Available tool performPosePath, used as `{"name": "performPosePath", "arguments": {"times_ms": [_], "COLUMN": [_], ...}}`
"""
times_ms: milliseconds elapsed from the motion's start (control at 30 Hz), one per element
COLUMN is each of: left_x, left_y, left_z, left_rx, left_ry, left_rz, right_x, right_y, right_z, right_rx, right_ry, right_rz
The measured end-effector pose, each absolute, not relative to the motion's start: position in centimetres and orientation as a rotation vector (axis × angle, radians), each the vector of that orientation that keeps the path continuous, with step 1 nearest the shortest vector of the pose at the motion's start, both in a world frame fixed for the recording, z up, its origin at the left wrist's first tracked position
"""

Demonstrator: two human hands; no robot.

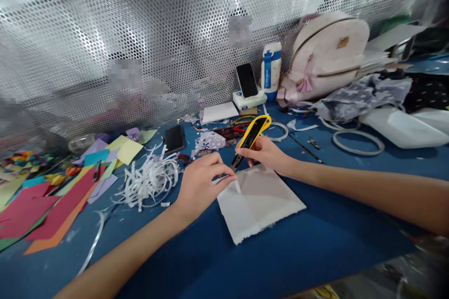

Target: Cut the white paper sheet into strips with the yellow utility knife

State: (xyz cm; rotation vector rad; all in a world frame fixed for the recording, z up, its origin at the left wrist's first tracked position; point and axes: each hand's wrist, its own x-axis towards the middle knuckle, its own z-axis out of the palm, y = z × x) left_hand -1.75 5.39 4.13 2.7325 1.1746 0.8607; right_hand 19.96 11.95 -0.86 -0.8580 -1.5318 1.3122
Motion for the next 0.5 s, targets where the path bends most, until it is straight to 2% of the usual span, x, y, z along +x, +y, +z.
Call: {"name": "performPosePath", "arguments": {"times_ms": [133, 233, 400, 467, 500], "left_x": [-1.9, -2.7, -5.6, -7.4, -8.4], "left_y": [2.8, 1.0, 0.9, 2.1, 3.0], "left_z": [9.3, 12.5, 15.7, 16.6, 16.9], "left_rx": [2.639, 2.572, 2.558, 2.670, 2.793], "left_ry": [1.073, 0.978, 1.196, 1.391, 1.441], "left_rz": [1.019, 1.262, 1.574, 1.395, 1.070], "right_x": [20.2, 20.1, 19.8, 19.8, 19.9], "right_y": [12.0, 11.9, 11.7, 11.7, 11.7], "right_z": [-0.7, -0.6, -0.5, -0.5, -0.5], "right_rx": [-0.876, -0.882, -0.880, -0.882, -0.885], "right_ry": [-1.542, -1.539, -1.505, -1.490, -1.482], "right_rz": [1.313, 1.319, 1.333, 1.335, 1.332]}}
